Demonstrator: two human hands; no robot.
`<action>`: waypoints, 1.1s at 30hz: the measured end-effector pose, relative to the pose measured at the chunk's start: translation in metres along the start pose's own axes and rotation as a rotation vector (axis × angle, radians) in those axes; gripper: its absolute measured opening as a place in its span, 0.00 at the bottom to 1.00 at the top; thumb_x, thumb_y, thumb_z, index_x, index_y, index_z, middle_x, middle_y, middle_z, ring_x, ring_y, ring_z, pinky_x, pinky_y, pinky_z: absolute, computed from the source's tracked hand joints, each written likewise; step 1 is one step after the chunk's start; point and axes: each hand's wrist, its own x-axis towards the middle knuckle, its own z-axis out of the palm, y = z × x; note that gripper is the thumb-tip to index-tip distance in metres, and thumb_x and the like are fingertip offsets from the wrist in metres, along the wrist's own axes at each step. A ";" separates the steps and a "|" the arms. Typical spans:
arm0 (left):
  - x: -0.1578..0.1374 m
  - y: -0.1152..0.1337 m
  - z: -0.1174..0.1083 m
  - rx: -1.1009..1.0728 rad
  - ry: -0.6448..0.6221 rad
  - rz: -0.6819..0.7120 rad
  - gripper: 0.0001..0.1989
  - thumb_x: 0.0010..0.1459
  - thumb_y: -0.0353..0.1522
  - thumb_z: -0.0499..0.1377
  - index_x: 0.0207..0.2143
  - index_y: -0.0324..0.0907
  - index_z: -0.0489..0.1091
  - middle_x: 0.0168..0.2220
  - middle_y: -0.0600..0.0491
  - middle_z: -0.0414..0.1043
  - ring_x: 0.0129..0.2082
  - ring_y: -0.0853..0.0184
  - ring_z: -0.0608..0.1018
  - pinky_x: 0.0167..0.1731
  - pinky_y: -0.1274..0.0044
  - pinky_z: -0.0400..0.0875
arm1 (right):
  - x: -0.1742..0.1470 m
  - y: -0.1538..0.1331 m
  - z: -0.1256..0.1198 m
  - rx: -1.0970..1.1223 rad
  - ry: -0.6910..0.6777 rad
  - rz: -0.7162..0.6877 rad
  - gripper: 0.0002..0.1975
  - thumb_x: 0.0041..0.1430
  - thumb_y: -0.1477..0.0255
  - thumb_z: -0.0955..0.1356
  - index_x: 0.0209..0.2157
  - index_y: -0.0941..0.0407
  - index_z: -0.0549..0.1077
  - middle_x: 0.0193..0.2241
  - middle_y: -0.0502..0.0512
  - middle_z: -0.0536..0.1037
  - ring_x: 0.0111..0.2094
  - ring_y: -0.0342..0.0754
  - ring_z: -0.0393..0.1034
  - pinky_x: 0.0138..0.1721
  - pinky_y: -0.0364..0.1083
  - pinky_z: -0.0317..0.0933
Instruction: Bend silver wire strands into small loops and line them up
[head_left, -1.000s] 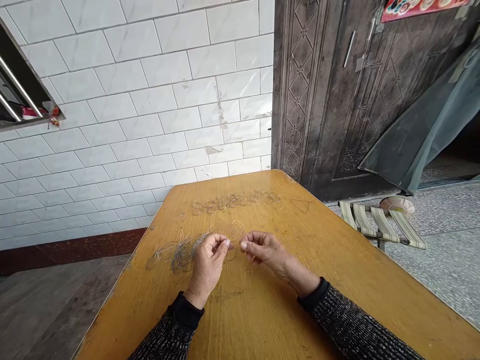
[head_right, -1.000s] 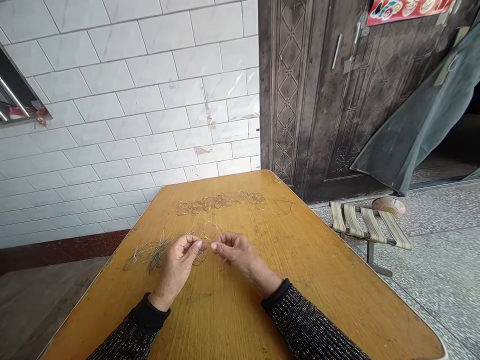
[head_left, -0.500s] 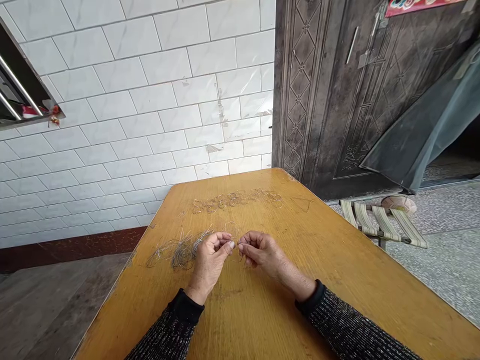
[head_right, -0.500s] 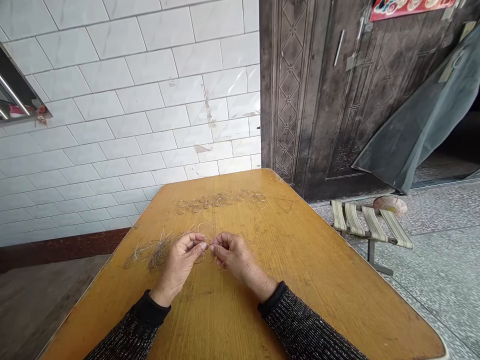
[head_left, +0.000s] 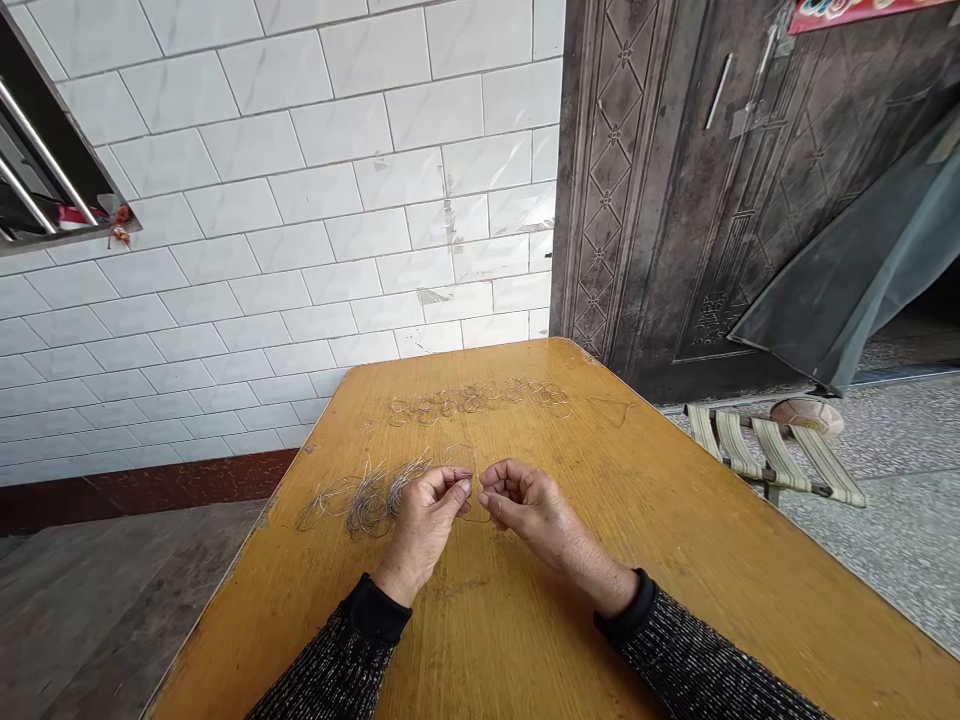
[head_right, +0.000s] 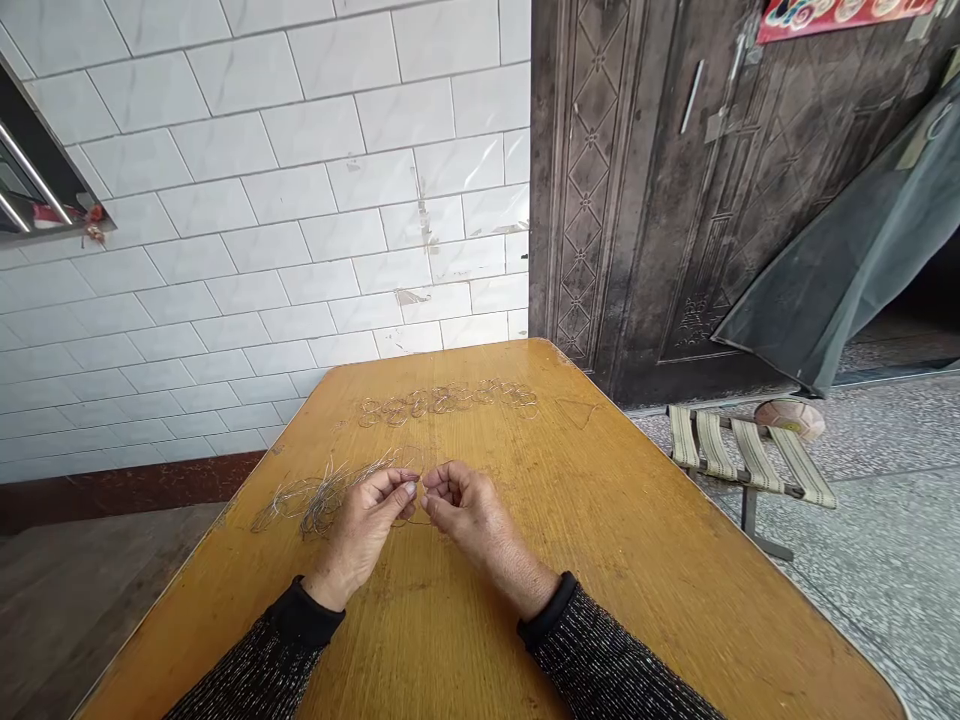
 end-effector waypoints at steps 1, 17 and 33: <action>0.000 0.000 0.000 0.000 0.007 0.002 0.10 0.48 0.36 0.58 0.31 0.38 0.69 0.25 0.55 0.67 0.24 0.72 0.69 0.26 0.79 0.65 | 0.000 0.000 0.000 -0.054 0.025 -0.019 0.09 0.46 0.67 0.66 0.28 0.57 0.64 0.19 0.46 0.64 0.18 0.38 0.56 0.19 0.39 0.53; -0.006 0.006 0.003 0.070 -0.019 0.088 0.11 0.50 0.36 0.55 0.34 0.38 0.70 0.21 0.56 0.64 0.23 0.72 0.67 0.26 0.78 0.64 | -0.003 0.000 -0.007 -0.727 0.134 -0.362 0.09 0.54 0.78 0.60 0.30 0.56 0.71 0.27 0.54 0.73 0.26 0.44 0.67 0.29 0.40 0.58; -0.007 0.009 0.004 0.080 -0.069 0.043 0.10 0.50 0.36 0.55 0.31 0.38 0.70 0.22 0.56 0.64 0.23 0.72 0.67 0.27 0.78 0.64 | -0.001 0.001 -0.008 -0.748 0.131 -0.437 0.11 0.55 0.78 0.60 0.29 0.56 0.72 0.25 0.55 0.72 0.27 0.44 0.67 0.29 0.41 0.59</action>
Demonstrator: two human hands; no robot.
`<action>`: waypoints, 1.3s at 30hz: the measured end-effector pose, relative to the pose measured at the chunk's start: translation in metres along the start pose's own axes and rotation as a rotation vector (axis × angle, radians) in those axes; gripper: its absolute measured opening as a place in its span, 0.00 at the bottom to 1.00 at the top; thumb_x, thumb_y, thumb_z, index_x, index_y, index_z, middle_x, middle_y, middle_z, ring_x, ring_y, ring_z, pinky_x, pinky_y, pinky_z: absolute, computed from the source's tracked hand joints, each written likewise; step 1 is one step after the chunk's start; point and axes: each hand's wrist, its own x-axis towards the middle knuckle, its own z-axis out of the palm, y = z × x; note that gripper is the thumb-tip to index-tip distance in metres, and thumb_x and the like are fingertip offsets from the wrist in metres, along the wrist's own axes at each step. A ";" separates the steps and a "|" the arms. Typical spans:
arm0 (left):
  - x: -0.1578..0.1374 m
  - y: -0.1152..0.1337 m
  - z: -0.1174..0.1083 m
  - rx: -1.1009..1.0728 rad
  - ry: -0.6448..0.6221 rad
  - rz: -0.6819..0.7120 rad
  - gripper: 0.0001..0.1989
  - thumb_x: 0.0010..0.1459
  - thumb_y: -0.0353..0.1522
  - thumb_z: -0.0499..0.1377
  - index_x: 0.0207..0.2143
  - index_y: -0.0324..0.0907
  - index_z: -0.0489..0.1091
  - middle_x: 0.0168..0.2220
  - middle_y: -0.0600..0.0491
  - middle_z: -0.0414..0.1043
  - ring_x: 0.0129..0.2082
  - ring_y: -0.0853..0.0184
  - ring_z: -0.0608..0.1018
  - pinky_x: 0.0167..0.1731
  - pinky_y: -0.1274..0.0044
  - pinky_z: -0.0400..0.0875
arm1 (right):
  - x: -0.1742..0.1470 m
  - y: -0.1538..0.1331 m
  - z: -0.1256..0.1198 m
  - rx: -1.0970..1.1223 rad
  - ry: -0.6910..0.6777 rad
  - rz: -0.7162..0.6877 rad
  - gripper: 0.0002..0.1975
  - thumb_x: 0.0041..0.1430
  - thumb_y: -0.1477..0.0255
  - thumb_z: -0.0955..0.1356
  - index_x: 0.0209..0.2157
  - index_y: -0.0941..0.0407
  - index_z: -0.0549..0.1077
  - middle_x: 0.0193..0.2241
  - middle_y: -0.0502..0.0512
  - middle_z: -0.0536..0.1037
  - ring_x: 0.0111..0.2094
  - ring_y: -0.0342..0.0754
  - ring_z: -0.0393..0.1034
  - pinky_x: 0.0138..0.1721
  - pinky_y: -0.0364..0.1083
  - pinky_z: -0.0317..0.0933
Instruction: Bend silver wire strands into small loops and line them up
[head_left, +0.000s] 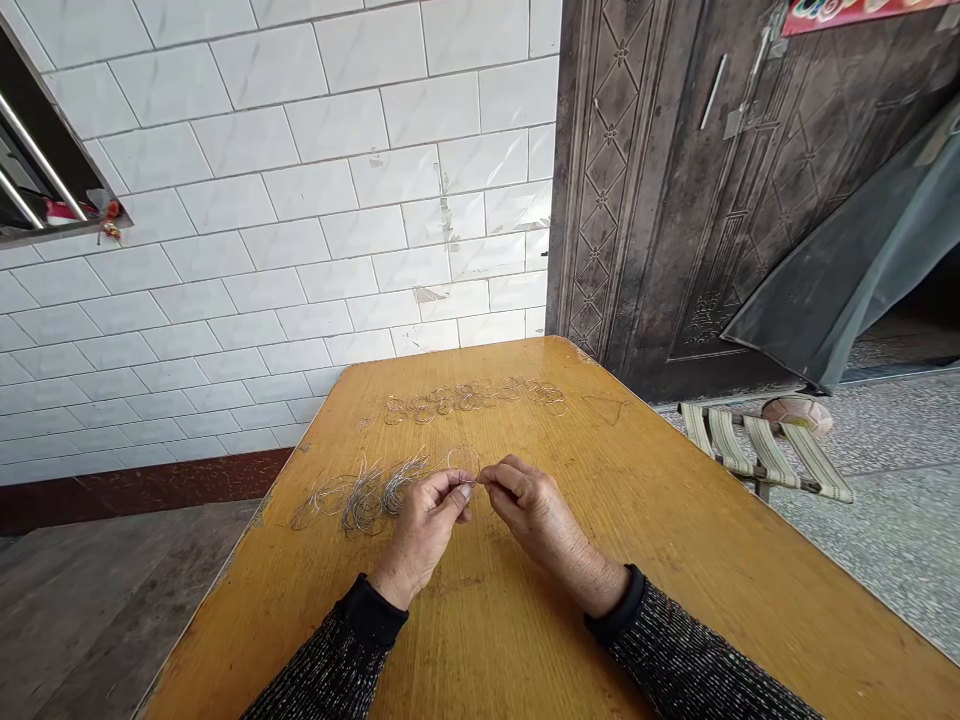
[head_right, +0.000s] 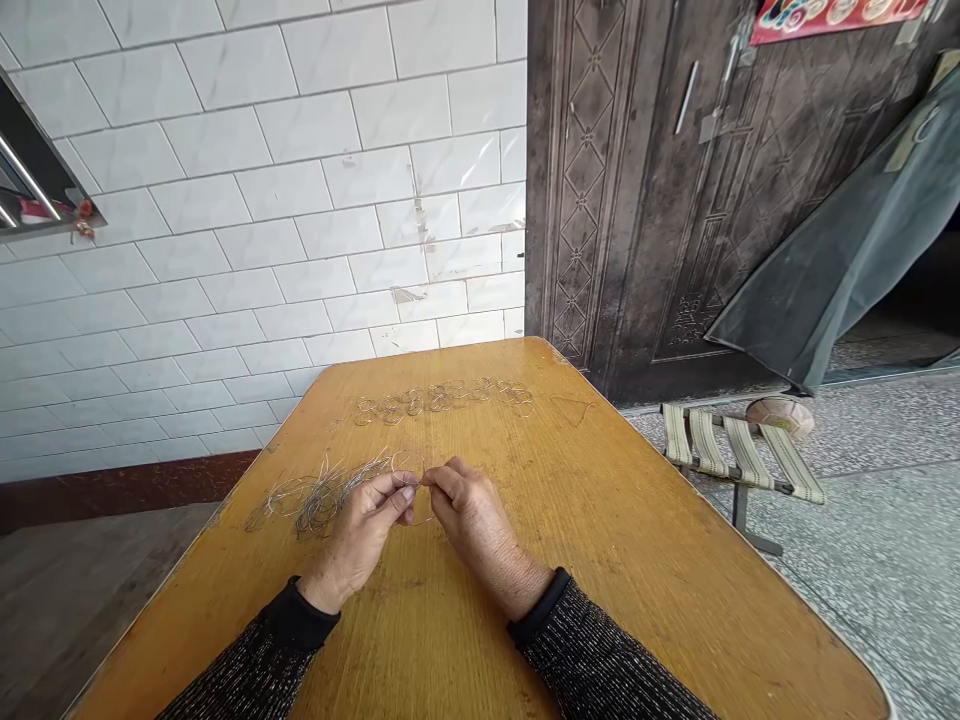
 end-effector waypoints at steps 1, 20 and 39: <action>0.000 0.000 0.000 -0.013 -0.002 -0.006 0.10 0.50 0.36 0.56 0.31 0.38 0.70 0.23 0.56 0.65 0.23 0.72 0.67 0.27 0.78 0.64 | 0.000 0.000 0.000 -0.002 0.000 -0.006 0.11 0.55 0.77 0.60 0.29 0.56 0.72 0.25 0.55 0.72 0.27 0.44 0.67 0.29 0.41 0.59; 0.003 -0.009 -0.003 -0.048 0.035 -0.022 0.12 0.49 0.39 0.55 0.22 0.39 0.65 0.17 0.58 0.59 0.19 0.73 0.63 0.22 0.79 0.58 | -0.004 -0.007 -0.001 0.005 -0.085 0.031 0.06 0.54 0.76 0.60 0.27 0.56 0.67 0.21 0.51 0.70 0.22 0.42 0.63 0.24 0.40 0.53; 0.005 -0.005 -0.010 -0.186 -0.044 -0.181 0.13 0.46 0.34 0.60 0.35 0.38 0.68 0.27 0.55 0.68 0.26 0.72 0.70 0.27 0.79 0.63 | 0.003 -0.001 -0.004 0.190 -0.048 0.280 0.06 0.50 0.73 0.62 0.23 0.58 0.68 0.16 0.48 0.66 0.18 0.40 0.59 0.20 0.38 0.53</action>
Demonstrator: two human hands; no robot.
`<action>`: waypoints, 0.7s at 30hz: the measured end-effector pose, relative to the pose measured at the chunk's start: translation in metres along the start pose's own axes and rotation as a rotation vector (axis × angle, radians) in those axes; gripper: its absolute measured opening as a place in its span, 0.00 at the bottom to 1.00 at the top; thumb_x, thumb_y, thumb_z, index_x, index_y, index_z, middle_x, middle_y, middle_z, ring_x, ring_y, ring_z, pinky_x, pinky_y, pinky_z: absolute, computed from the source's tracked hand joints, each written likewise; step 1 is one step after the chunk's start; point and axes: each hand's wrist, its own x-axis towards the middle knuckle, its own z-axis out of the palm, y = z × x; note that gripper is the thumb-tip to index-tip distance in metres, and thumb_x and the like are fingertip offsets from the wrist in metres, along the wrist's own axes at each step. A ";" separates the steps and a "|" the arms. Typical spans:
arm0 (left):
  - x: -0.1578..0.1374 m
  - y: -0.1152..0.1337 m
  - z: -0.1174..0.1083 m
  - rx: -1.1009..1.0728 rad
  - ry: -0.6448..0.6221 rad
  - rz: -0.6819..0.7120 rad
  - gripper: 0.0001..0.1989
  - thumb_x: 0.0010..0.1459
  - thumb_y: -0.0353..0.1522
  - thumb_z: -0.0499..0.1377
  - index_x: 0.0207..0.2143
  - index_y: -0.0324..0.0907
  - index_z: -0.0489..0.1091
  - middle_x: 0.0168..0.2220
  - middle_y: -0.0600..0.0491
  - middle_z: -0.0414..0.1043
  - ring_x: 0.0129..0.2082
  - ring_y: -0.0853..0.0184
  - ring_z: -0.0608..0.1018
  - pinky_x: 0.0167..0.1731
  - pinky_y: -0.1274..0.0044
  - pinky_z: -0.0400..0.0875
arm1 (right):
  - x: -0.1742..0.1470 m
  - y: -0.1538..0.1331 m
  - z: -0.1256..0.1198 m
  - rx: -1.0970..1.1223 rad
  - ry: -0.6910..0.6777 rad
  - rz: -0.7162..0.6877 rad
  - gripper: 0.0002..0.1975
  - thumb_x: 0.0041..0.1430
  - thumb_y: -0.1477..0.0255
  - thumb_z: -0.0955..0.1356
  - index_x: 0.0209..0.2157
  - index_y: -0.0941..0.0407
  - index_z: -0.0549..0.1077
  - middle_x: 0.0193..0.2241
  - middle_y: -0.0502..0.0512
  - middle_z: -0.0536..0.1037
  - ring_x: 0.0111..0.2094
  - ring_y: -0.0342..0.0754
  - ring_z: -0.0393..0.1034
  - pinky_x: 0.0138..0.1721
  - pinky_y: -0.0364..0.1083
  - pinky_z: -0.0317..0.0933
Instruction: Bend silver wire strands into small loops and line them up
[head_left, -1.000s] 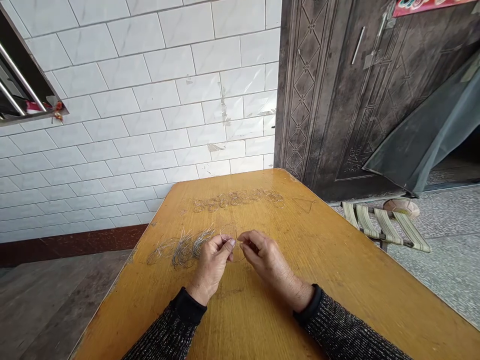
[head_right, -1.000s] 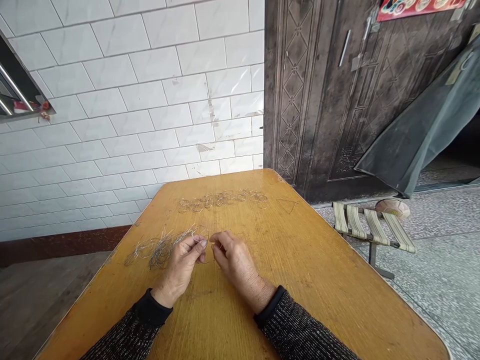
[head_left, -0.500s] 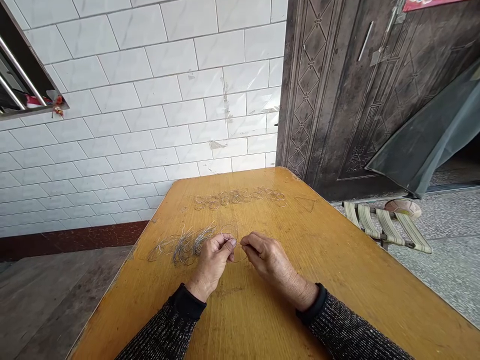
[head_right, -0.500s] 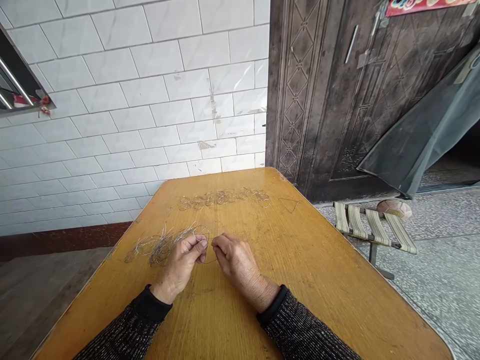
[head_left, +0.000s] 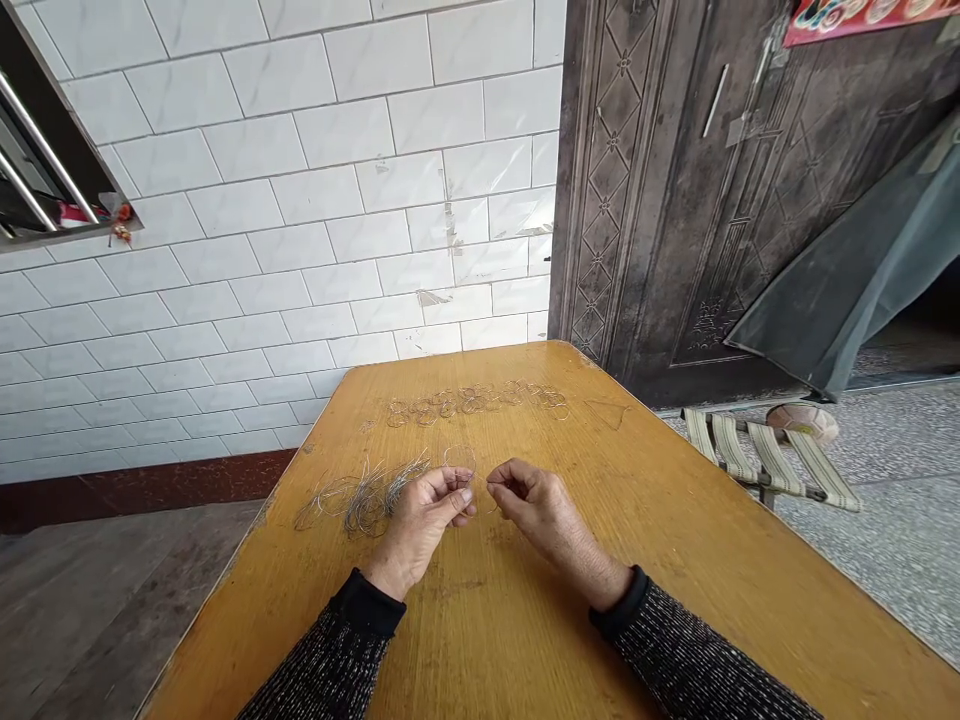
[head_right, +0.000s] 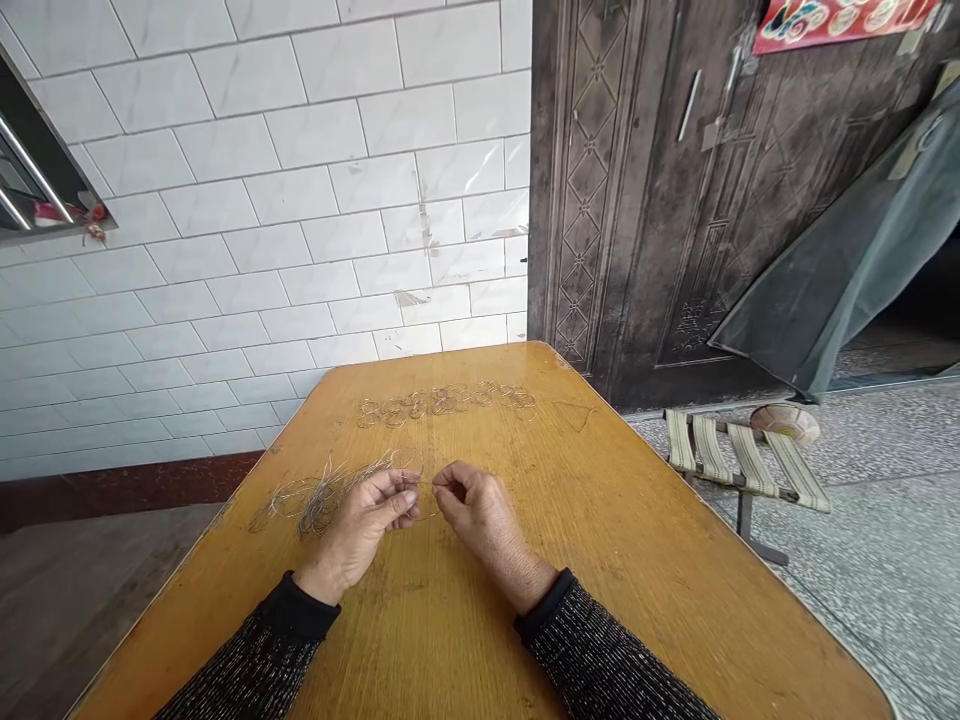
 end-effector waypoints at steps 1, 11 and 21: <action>0.000 -0.001 0.000 -0.008 0.003 -0.006 0.13 0.45 0.33 0.61 0.35 0.38 0.68 0.27 0.55 0.68 0.25 0.73 0.70 0.27 0.79 0.63 | 0.000 0.000 0.000 0.002 -0.006 0.001 0.06 0.50 0.73 0.62 0.23 0.58 0.68 0.16 0.48 0.66 0.18 0.40 0.59 0.20 0.38 0.53; 0.005 -0.008 -0.003 -0.145 0.033 -0.035 0.12 0.42 0.32 0.63 0.31 0.37 0.68 0.26 0.55 0.67 0.24 0.74 0.70 0.26 0.79 0.63 | 0.000 0.002 0.003 0.149 -0.080 0.066 0.07 0.51 0.69 0.63 0.27 0.59 0.69 0.17 0.47 0.67 0.17 0.39 0.60 0.20 0.38 0.54; 0.008 -0.001 -0.017 -0.147 0.089 0.019 0.13 0.41 0.32 0.64 0.32 0.37 0.69 0.27 0.55 0.67 0.24 0.75 0.69 0.24 0.81 0.63 | 0.004 0.009 -0.004 0.128 -0.031 0.091 0.13 0.55 0.64 0.60 0.25 0.58 0.66 0.14 0.47 0.65 0.16 0.40 0.60 0.20 0.39 0.53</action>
